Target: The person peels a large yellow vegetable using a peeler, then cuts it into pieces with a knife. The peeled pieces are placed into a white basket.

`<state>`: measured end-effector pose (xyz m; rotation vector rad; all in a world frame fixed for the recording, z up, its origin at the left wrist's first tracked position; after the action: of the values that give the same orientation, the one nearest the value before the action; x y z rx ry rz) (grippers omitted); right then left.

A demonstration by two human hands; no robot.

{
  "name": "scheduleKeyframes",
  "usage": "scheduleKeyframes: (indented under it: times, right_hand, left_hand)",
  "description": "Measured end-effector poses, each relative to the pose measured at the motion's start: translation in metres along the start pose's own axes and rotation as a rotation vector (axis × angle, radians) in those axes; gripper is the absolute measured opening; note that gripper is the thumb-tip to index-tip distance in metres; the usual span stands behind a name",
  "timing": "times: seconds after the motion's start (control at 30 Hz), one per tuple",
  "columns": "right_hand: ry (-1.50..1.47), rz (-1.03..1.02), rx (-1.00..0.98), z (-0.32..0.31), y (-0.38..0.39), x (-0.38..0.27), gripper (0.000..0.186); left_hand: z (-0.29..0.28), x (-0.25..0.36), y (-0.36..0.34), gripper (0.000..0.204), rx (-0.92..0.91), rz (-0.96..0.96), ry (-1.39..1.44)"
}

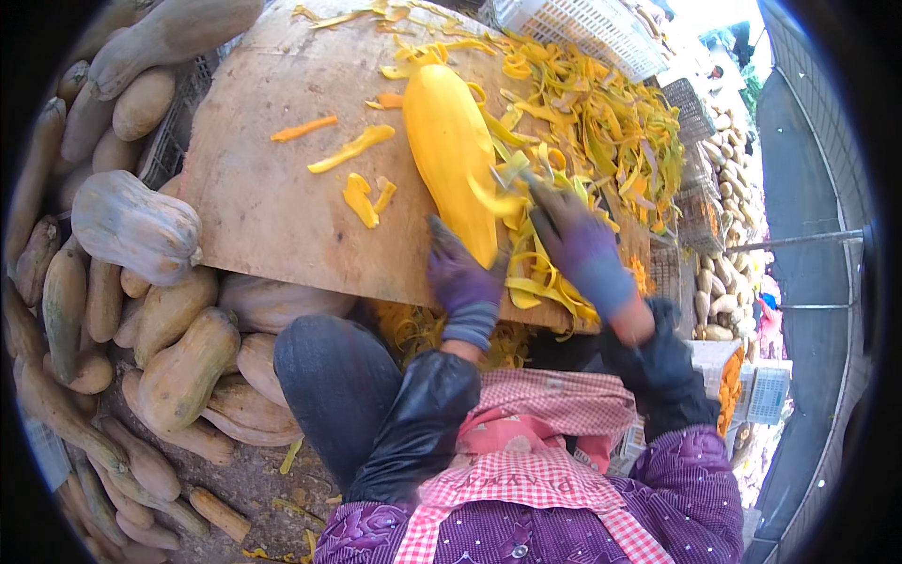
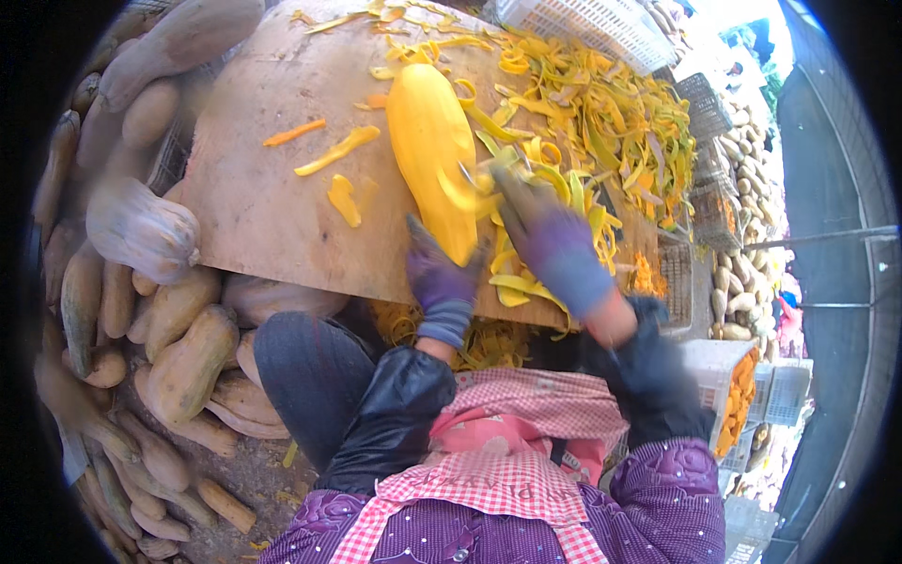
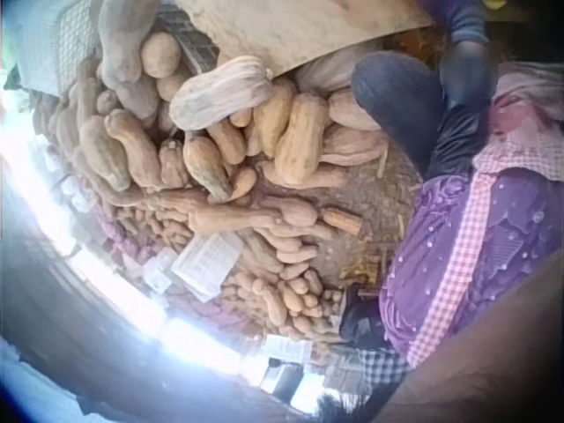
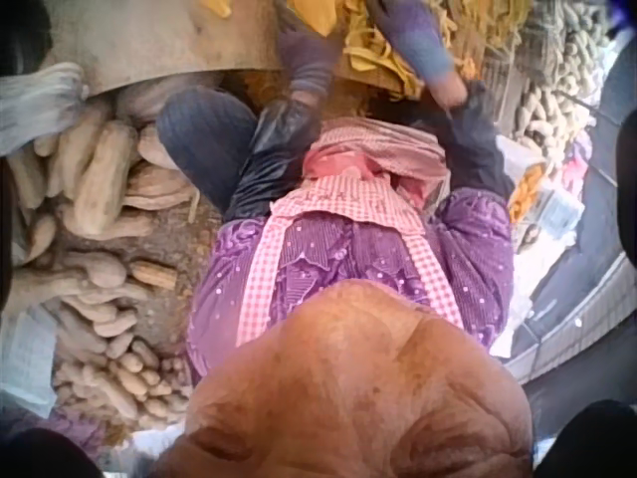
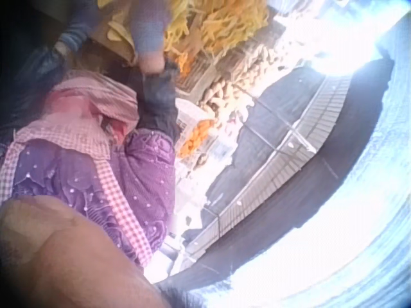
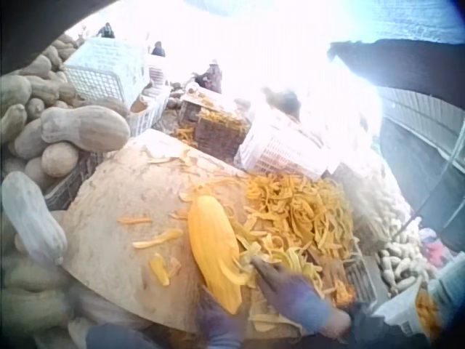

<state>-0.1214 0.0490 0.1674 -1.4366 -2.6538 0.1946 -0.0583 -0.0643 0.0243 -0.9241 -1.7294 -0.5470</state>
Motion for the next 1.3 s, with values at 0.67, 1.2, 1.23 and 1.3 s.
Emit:
scheduleKeyframes:
  times: [0.67,1.2,1.23,1.3]
  right_hand:
    - [0.151,-0.116,-0.065,0.011,-0.136,-0.020,0.039]
    - [-0.502,0.294,-0.192,0.030,0.074,0.013,0.044]
    - [-0.677,0.452,-0.138,0.034,0.077,0.020,0.042]
    - [-1.012,0.851,-0.178,0.059,0.091,0.024,0.042]
  left_hand:
    - [0.022,-0.007,0.004,0.117,-0.316,-0.097,-0.280]
    - [0.023,-0.015,-0.018,0.101,-0.380,-0.301,-0.264]
    - [0.024,-0.016,-0.018,0.100,-0.380,-0.294,-0.180]
    - [0.022,-0.018,-0.018,0.098,-0.323,-0.245,0.015]
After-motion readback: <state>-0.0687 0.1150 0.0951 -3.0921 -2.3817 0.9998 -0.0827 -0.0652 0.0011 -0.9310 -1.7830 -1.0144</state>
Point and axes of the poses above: each hand's wrist, its own y-axis away from the middle knuckle, its own z-axis out of the palm, x = y × z, the point moved 8 cm from there along -y, towards the middle knuckle, and after that the axes turned 7 degrees about y, right-handed, at the moved point
